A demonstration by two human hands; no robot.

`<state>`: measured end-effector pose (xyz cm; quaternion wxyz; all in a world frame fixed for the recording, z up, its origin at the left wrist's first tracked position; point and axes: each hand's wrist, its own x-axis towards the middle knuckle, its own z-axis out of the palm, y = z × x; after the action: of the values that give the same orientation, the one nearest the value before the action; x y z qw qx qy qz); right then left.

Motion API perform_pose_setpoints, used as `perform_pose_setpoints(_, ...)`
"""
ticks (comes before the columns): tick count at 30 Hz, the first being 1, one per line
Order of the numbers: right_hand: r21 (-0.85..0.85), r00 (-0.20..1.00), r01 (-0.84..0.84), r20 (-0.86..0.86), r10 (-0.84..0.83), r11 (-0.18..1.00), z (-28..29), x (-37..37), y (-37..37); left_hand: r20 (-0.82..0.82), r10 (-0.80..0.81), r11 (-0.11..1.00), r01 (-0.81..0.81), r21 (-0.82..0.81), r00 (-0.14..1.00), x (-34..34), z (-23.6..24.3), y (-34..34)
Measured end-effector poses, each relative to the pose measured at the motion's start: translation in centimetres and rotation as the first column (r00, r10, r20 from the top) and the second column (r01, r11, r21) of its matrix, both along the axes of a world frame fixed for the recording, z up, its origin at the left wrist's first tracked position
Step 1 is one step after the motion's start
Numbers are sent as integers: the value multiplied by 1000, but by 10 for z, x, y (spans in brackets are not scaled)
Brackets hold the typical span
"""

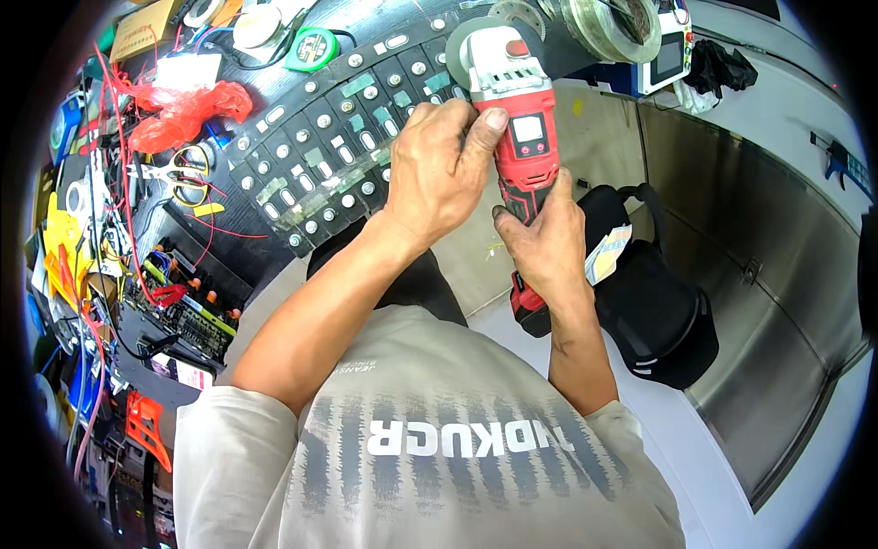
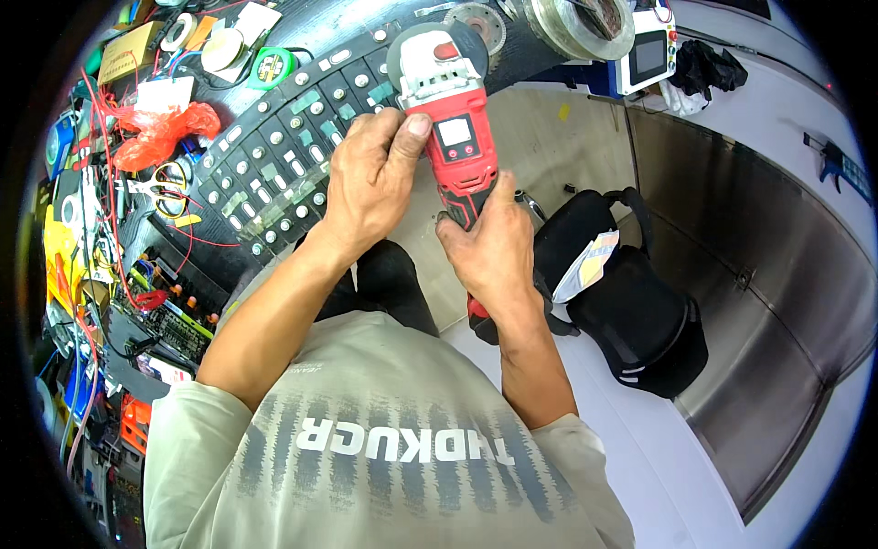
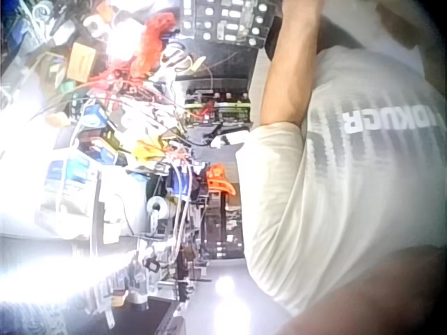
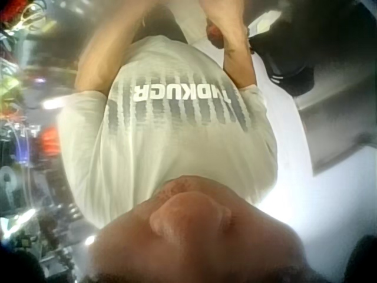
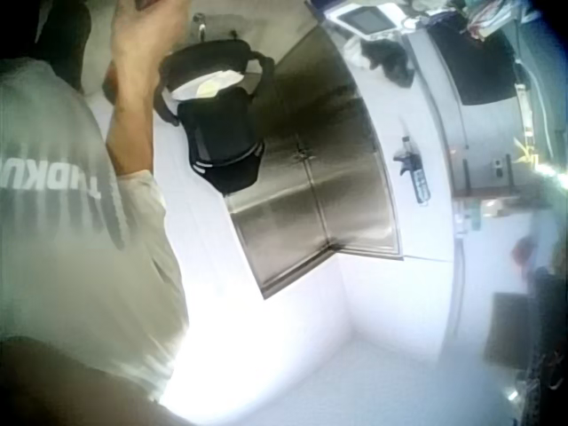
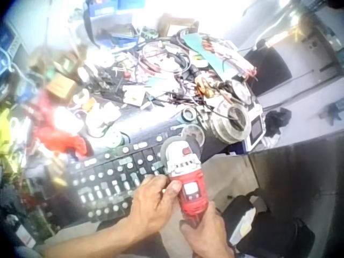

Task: The person removes a grinding disc from an angle grinder, installs a replacement disc by hand and with a wrench, and then turns on the power tool briefly.

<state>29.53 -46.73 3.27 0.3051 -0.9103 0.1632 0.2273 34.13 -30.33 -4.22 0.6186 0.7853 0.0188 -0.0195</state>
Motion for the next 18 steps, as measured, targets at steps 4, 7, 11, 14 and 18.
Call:
perform_pose_setpoints(4,-33,999,-10,-31,9,999,0,1,-1,-11,2,1000,-2,-3,1000,-1,1,2)
perform_pose_setpoints(7,-46,999,-28,-25,27,999,0,0,-3,-20,-16,1000,16,1,1000,-5,-1,2)
perform_pose_setpoints(11,-26,1000,-7,1,8,1000,-2,-2,-4,-21,-43,999,44,19,999,-3,-1,2)
perform_pose_setpoints(14,-11,1000,-4,17,5,1000,-3,-4,-1,-9,-39,999,39,7,999,-4,-1,2)
perform_pose_setpoints(18,-32,1000,7,15,-6,999,-6,-6,-2,9,-48,999,47,23,999,-3,-4,1)
